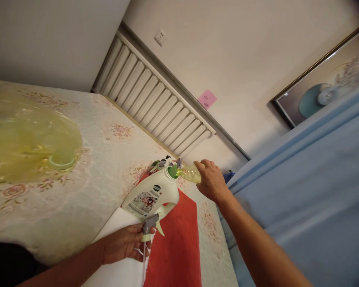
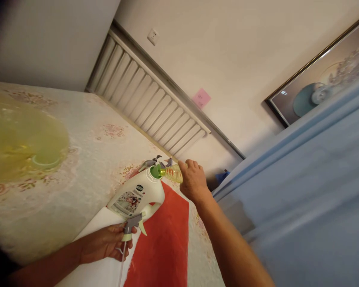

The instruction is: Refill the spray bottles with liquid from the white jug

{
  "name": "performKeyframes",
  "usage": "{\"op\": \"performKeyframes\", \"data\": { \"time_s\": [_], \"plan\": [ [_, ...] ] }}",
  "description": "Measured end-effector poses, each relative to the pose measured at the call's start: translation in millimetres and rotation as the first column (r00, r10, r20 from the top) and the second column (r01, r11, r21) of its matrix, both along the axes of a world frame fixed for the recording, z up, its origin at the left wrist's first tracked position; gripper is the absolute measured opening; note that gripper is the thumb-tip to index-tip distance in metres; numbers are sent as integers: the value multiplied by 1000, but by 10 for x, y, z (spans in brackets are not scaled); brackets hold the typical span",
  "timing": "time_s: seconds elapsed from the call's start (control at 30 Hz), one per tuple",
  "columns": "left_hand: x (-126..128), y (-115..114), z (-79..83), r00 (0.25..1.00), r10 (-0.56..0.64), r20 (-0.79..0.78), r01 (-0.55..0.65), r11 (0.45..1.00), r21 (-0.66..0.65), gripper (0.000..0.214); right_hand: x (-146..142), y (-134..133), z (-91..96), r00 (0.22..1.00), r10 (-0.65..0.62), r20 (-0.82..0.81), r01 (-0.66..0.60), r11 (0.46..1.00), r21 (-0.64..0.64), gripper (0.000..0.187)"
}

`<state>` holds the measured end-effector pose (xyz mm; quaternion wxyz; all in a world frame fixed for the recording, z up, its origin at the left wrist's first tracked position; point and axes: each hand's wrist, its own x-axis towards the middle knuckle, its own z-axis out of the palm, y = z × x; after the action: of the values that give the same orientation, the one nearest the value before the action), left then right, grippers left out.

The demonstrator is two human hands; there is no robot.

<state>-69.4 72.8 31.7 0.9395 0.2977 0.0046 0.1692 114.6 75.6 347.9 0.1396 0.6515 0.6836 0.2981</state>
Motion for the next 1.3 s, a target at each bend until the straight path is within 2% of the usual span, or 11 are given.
{"op": "performKeyframes", "data": {
  "time_s": [0.67, 1.0, 1.17, 1.23, 1.3],
  "plan": [
    [4, 13, -14, 1000, -9, 12, 9, 1000, 7, 33, -209, 14, 110, 984, 87, 154, -88, 996, 1, 64],
    [-12, 2, 2, 1000, -2, -17, 2, 1000, 3, 34, -199, 12, 53, 984, 86, 156, -89, 996, 12, 64],
    [-9, -5, -12, 999, 9, -41, -9, 1000, 3, 37, -110, -15, -34, 995, 72, 62, -75, 996, 41, 66],
    [-14, -22, -11, 998, 33, -51, -33, 999, 4, 38, -25, -56, -109, 997, 50, -66, -47, 998, 46, 67],
    [-21, -46, -13, 996, 67, -65, -67, 998, -2, 40, 79, -136, -222, 966, 35, -258, -23, 999, 50, 68]
  ]
}}
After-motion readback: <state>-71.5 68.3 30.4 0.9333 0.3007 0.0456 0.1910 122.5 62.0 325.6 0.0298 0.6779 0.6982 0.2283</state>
